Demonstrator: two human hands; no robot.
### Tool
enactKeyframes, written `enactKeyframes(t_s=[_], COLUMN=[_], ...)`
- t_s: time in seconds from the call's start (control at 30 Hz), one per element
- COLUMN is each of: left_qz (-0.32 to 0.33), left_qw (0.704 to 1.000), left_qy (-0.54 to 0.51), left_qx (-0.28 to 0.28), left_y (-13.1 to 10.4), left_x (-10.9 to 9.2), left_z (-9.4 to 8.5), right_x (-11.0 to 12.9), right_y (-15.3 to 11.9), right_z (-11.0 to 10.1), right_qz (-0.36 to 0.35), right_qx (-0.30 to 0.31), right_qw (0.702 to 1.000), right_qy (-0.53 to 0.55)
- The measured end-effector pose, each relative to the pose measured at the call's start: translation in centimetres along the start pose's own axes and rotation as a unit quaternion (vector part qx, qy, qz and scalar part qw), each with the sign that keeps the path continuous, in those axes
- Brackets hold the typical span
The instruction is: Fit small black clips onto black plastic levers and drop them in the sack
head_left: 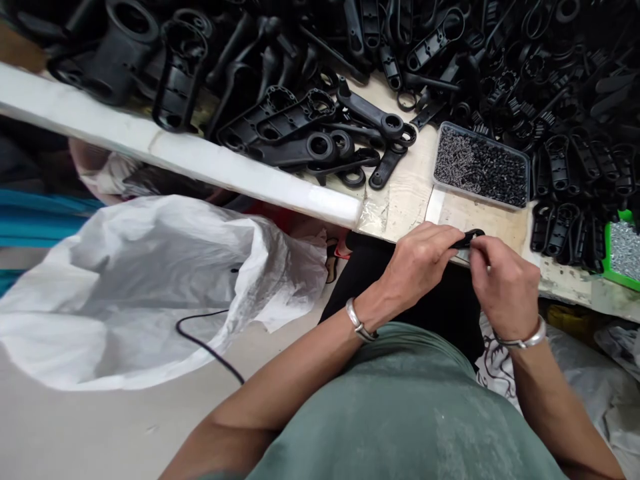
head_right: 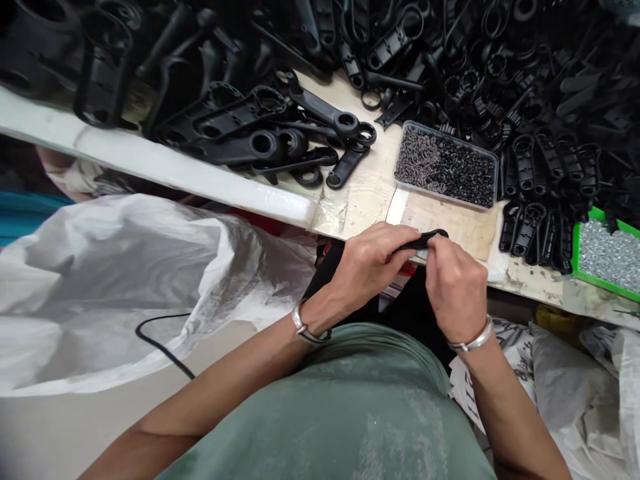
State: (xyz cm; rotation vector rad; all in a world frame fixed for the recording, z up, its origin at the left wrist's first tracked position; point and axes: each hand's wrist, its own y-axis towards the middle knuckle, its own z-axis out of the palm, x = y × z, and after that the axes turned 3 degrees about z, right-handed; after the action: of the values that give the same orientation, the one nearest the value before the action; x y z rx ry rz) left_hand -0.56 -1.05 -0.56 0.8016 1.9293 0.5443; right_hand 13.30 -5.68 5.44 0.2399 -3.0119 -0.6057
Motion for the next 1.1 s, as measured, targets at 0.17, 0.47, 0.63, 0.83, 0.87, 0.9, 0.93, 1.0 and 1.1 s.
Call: enactKeyframes(t_s=[0.17, 0.47, 0.63, 0.83, 0.87, 0.9, 0.93, 1.0, 1.1], left_qz=[0.006, 0.012, 0.009, -0.010, -0.011, -0.012, -0.012, -0.013, -0.013], left_qw=[1.000, 1.000, 1.000, 1.000, 1.000, 1.000, 0.999, 0.999, 0.999], left_qy=[0.003, -0.001, -0.008, -0.021, -0.023, -0.026, -0.028, -0.032, -0.033], left_qx=[-0.010, -0.017, -0.010, 0.011, 0.012, 0.012, 0.012, 0.015, 0.013], left_y=[0.1, 0.1, 0.1, 0.0, 0.0, 0.0, 0.0, 0.0, 0.0], left_x=[0.0, 0.0, 0.1, 0.2, 0.2, 0.2, 0.2, 0.2, 0.2], left_z=[0.0, 0.1, 0.1, 0.2, 0.2, 0.1, 0.1, 0.1, 0.0], right_x=[-1.3, -0.3, -0.1, 0.2, 0.2, 0.2, 0.3, 0.2, 0.1], right_y=[0.5, 0.4, 0.5, 0.4, 0.4, 0.5, 0.5, 0.5, 0.5], right_z=[0.0, 0.5, 0.4, 0.3, 0.3, 0.3, 0.4, 0.4, 0.4], right_qz=[0.061, 0.058, 0.058, 0.052, 0.052, 0.053, 0.055, 0.062, 0.083], right_qx=[0.020, 0.005, -0.003, -0.009, -0.010, -0.012, -0.012, -0.008, 0.003], right_qw=[0.997, 0.998, 0.997, 0.997, 0.997, 0.997, 0.998, 0.998, 0.996], right_qy=[0.048, -0.024, -0.044, -0.053, -0.050, -0.047, -0.042, -0.029, -0.013])
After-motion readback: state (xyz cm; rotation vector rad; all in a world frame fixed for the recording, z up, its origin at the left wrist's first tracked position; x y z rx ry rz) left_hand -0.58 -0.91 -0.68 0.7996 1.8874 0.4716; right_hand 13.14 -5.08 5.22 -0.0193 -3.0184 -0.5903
